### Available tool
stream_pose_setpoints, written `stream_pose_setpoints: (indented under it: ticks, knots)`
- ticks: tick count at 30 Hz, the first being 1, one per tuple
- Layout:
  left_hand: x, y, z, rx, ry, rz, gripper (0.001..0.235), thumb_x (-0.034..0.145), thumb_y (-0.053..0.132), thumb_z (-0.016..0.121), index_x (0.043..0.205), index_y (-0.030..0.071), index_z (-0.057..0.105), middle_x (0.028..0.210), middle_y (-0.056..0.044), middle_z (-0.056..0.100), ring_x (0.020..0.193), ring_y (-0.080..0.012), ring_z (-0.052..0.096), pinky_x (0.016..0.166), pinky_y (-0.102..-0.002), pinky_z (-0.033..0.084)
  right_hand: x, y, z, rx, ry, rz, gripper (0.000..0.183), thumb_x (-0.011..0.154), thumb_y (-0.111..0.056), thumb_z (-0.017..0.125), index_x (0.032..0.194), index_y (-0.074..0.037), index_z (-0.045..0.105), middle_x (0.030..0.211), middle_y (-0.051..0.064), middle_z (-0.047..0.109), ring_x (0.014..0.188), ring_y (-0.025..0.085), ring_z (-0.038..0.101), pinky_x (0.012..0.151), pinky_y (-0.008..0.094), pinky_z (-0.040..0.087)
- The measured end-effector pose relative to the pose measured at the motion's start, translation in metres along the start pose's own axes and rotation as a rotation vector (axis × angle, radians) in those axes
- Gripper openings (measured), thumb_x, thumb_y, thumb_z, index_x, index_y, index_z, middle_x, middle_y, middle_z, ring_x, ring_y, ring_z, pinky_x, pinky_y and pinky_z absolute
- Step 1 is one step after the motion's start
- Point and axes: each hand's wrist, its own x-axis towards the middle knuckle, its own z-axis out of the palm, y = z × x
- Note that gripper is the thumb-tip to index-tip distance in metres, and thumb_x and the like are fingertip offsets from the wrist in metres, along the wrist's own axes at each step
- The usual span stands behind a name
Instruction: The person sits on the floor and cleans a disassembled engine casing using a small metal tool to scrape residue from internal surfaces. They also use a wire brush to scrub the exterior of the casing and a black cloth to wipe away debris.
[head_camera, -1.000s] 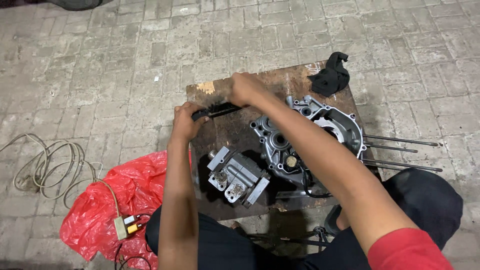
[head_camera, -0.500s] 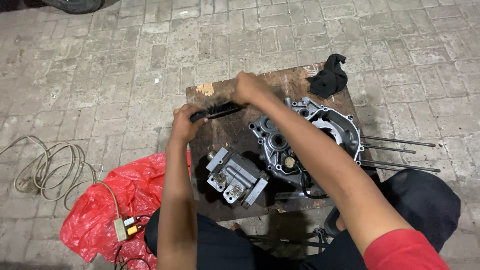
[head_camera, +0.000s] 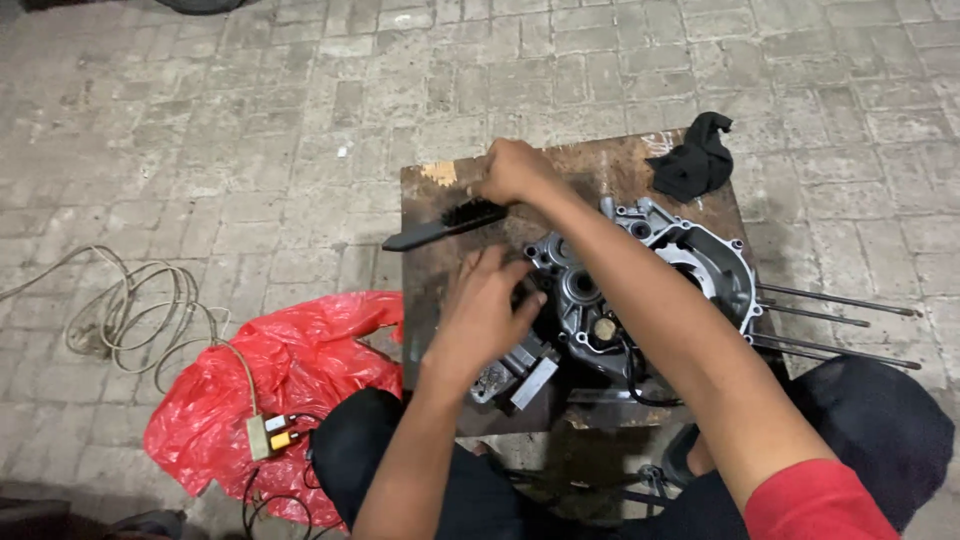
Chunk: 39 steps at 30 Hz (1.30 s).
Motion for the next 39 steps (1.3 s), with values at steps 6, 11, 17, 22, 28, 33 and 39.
stream_pose_setpoints:
  ticks: [6, 11, 17, 22, 28, 33, 39]
  knots:
    - [0.020, -0.078, -0.015, -0.164, 0.314, -0.145, 0.035, 0.097, 0.031, 0.061, 0.115, 0.002, 0.072, 0.107, -0.027, 0.066, 0.099, -0.0540, 0.063, 0.087, -0.061, 0.051, 0.016, 0.029, 0.013, 0.096, 0.031, 0.007, 0.032, 0.079, -0.030, 0.077, 0.095, -0.003, 0.077, 0.103, 0.027, 0.074, 0.109, 0.049, 0.069, 0.091, 0.057, 0.054]
    - [0.027, -0.166, 0.055, -0.239, 0.244, -0.734, 0.068, 0.096, 0.038, 0.064, 0.152, 0.006, 0.042, 0.148, -0.026, 0.044, 0.127, -0.0531, 0.055, 0.102, -0.062, 0.049, 0.016, 0.024, 0.013, 0.136, 0.038, -0.032, 0.030, 0.079, -0.033, 0.079, 0.084, -0.003, 0.075, 0.088, 0.026, 0.073, 0.094, 0.046, 0.072, 0.080, 0.052, 0.056]
    - [0.044, -0.200, 0.096, -0.605, 0.726, -0.932, 0.060, 0.097, 0.054, 0.060, 0.126, 0.001, 0.064, 0.120, -0.026, 0.067, 0.120, -0.0463, 0.062, 0.102, -0.054, 0.048, -0.009, 0.016, -0.007, 0.160, 0.031, -0.014, 0.035, 0.080, -0.037, 0.080, 0.075, -0.004, 0.071, 0.081, 0.024, 0.072, 0.089, 0.044, 0.072, 0.075, 0.049, 0.056]
    - [0.056, -0.217, 0.110, -0.573, 0.909, -0.823, 0.037, 0.092, 0.043, 0.071, 0.109, 0.010, 0.076, 0.099, -0.015, 0.077, 0.104, -0.0359, 0.072, 0.089, -0.045, 0.056, -0.020, 0.006, -0.012, 0.181, 0.031, -0.052, 0.025, 0.080, -0.033, 0.076, 0.065, -0.012, 0.074, 0.077, 0.024, 0.072, 0.086, 0.047, 0.072, 0.074, 0.048, 0.056]
    - [0.062, -0.226, 0.112, -0.557, 0.914, -0.857, 0.035, 0.088, 0.038, 0.076, 0.108, 0.008, 0.077, 0.102, -0.015, 0.077, 0.107, -0.0325, 0.071, 0.091, -0.044, 0.057, -0.002, 0.027, -0.010, 0.027, 0.027, 0.027, 0.031, 0.073, -0.033, 0.077, 0.090, -0.008, 0.078, 0.101, 0.026, 0.074, 0.107, 0.044, 0.071, 0.091, 0.056, 0.056]
    - [0.066, -0.228, 0.115, -0.544, 0.955, -0.870, 0.037, 0.086, 0.035, 0.078, 0.109, 0.006, 0.076, 0.100, -0.015, 0.078, 0.103, -0.0338, 0.073, 0.089, -0.044, 0.057, -0.002, 0.017, -0.014, -0.066, 0.150, 0.011, 0.022, 0.077, -0.021, 0.073, 0.089, -0.004, 0.078, 0.088, 0.024, 0.074, 0.094, 0.048, 0.073, 0.078, 0.059, 0.058]
    - [0.057, -0.200, 0.100, -0.464, 1.001, -0.796, 0.030, 0.087, 0.037, 0.075, 0.100, 0.010, 0.076, 0.089, -0.013, 0.077, 0.094, -0.0374, 0.073, 0.080, -0.049, 0.056, -0.033, -0.001, -0.020, -0.024, 0.116, -0.039, 0.025, 0.081, -0.010, 0.068, 0.100, 0.004, 0.076, 0.097, 0.029, 0.073, 0.105, 0.052, 0.069, 0.089, 0.062, 0.055]
